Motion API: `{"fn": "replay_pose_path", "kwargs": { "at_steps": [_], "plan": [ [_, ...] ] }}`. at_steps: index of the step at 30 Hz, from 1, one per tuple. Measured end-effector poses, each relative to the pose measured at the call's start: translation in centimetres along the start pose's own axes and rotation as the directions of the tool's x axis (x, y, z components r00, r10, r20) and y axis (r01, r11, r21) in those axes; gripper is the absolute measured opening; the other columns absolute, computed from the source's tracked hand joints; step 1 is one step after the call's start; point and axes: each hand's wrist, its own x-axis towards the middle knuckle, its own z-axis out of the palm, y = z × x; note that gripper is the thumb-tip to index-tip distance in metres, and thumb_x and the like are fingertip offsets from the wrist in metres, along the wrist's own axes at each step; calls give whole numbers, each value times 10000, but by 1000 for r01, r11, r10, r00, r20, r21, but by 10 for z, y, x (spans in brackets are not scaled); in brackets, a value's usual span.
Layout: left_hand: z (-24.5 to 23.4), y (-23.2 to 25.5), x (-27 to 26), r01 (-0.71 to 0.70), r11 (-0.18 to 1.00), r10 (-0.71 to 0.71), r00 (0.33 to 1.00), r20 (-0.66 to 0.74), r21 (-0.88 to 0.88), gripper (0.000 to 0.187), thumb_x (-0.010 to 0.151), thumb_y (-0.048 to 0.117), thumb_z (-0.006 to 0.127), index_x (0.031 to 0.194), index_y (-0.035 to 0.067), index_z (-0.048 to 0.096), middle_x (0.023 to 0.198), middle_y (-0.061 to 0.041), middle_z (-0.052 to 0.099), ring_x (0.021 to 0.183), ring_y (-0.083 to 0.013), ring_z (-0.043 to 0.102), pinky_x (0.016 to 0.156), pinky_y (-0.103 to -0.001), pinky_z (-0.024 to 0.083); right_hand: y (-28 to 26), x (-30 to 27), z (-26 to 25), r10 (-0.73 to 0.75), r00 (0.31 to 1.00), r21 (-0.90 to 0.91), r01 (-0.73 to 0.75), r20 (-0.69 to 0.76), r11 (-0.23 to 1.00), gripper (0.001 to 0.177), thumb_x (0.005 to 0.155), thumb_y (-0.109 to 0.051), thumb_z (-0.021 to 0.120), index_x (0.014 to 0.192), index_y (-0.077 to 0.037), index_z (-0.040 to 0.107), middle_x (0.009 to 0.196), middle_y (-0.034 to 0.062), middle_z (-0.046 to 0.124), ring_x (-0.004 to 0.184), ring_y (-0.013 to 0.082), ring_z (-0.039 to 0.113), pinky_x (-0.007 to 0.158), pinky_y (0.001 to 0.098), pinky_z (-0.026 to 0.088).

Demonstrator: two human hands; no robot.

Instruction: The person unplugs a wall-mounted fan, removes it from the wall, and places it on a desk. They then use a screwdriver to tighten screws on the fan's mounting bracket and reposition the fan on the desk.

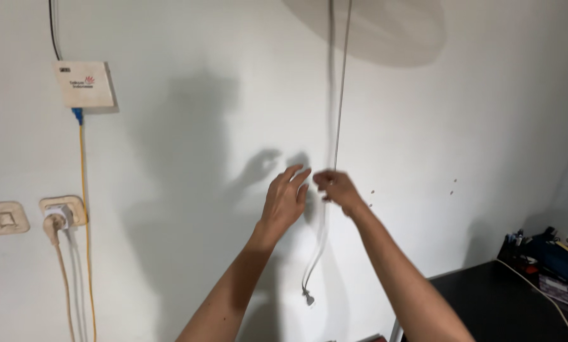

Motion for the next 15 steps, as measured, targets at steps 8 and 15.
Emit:
{"fn": "replay_pose_path", "kwargs": {
  "at_steps": [8,15],
  "plan": [
    [-10,43,89,-156,985,153,987,-40,-70,442,950,1,594,1391,21,586,1356,-184,628,1199,-378,616,1028,-457,494,-106,16,-63,-262,927,-26,265,-268,964,326,955,-280,669,1150,-21,710,990,87,711,888,163,673,699,330,597],
    [-23,42,158,-282,959,283,958,-54,30,497,934,10,603,1427,23,537,1393,-189,603,1259,-374,591,1106,-477,431,-158,44,-100,-339,836,-239,257,-430,936,525,903,-430,740,1207,-7,678,1064,136,719,936,219,700,731,357,596]
  ]
}}
